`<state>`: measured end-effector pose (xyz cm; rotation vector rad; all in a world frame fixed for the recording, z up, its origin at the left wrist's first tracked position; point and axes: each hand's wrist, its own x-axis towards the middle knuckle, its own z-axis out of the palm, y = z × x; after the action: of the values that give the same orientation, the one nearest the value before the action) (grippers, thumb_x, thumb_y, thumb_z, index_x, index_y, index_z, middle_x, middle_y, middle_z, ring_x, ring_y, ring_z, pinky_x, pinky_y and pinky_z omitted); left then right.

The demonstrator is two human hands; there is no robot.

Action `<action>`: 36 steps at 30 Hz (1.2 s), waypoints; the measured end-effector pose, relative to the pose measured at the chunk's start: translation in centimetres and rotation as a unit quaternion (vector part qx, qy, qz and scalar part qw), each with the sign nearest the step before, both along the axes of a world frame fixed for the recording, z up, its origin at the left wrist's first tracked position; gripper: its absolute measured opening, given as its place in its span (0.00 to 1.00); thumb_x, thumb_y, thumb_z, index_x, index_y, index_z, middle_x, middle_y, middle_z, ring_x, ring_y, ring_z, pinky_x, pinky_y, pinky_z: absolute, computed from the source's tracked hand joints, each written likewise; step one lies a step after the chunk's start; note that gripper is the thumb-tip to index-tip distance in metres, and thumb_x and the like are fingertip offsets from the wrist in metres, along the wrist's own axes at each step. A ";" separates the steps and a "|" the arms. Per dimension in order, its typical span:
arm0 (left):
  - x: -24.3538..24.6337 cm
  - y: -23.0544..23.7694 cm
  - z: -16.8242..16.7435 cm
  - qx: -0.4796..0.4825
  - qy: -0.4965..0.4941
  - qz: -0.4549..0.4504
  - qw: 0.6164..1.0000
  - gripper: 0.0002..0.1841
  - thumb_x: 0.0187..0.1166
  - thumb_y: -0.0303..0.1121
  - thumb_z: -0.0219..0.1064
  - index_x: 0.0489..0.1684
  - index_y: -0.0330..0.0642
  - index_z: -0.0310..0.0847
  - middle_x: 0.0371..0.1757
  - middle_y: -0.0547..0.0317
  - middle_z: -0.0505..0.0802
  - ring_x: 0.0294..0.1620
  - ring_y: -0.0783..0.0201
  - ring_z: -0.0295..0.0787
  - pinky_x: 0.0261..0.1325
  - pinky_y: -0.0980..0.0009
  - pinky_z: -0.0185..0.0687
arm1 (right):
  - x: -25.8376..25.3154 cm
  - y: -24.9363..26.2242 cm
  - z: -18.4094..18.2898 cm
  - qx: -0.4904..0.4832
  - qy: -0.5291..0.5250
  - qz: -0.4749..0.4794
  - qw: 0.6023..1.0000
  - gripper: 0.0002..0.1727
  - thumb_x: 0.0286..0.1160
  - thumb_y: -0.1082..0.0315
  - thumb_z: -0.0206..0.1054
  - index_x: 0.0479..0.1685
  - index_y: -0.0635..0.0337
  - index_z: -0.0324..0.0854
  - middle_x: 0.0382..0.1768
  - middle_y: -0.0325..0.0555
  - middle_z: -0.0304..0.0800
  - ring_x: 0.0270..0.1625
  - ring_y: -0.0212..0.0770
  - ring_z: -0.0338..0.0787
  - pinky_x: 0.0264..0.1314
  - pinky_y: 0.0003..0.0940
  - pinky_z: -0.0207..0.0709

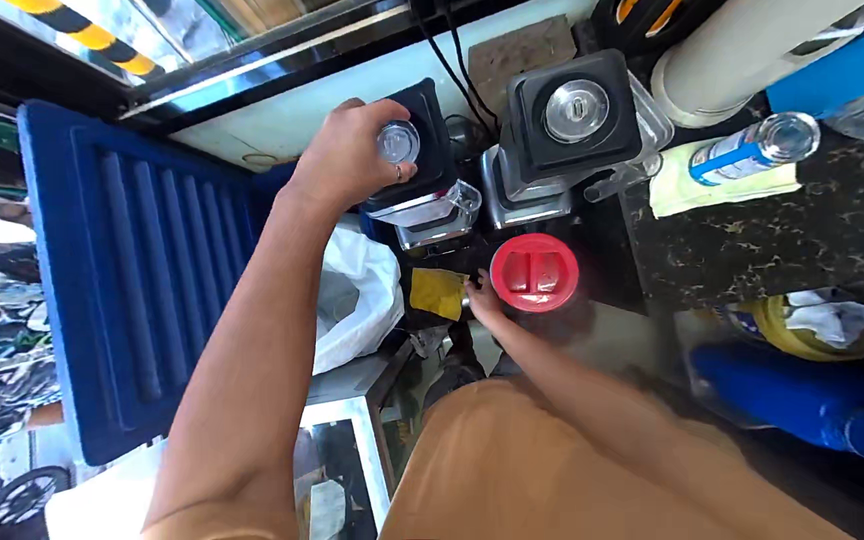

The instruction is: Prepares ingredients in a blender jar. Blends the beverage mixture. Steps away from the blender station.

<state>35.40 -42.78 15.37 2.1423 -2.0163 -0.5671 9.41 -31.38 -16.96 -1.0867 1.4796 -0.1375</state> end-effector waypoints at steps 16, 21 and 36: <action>-2.3 -1.7 0.1 0.125 -0.086 -0.002 0.988 0.32 0.66 0.42 0.82 0.73 0.47 0.83 0.67 0.41 0.88 0.72 0.39 0.82 0.71 0.36 0.77 | 8.0 -2.5 0.3 0.242 -0.262 -0.260 0.897 0.27 0.96 0.53 0.47 0.82 0.63 0.65 0.69 0.54 0.85 0.61 0.44 0.91 0.63 0.40 0.85; -2.8 -2.5 0.8 0.146 -0.104 0.012 0.984 0.30 0.63 0.39 0.83 0.70 0.46 0.85 0.64 0.40 0.90 0.68 0.38 0.84 0.67 0.34 0.78 | 10.0 -3.0 0.2 0.249 -0.277 -0.380 0.847 0.25 0.91 0.61 0.59 0.79 0.66 0.67 0.62 0.54 0.85 0.57 0.42 0.90 0.59 0.33 0.85; -3.0 -2.9 0.6 0.150 -0.092 0.020 0.984 0.33 0.64 0.35 0.83 0.73 0.41 0.81 0.65 0.34 0.87 0.69 0.34 0.83 0.67 0.33 0.76 | 6.9 -5.3 0.9 0.047 -0.140 -0.225 0.963 0.16 0.93 0.60 0.54 0.55 0.65 0.78 0.36 0.46 0.88 0.29 0.34 0.88 0.33 0.29 0.86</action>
<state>32.38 -45.71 15.97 2.4865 -2.0874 -0.7343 16.36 -36.71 -16.10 -0.6108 1.4348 -0.5144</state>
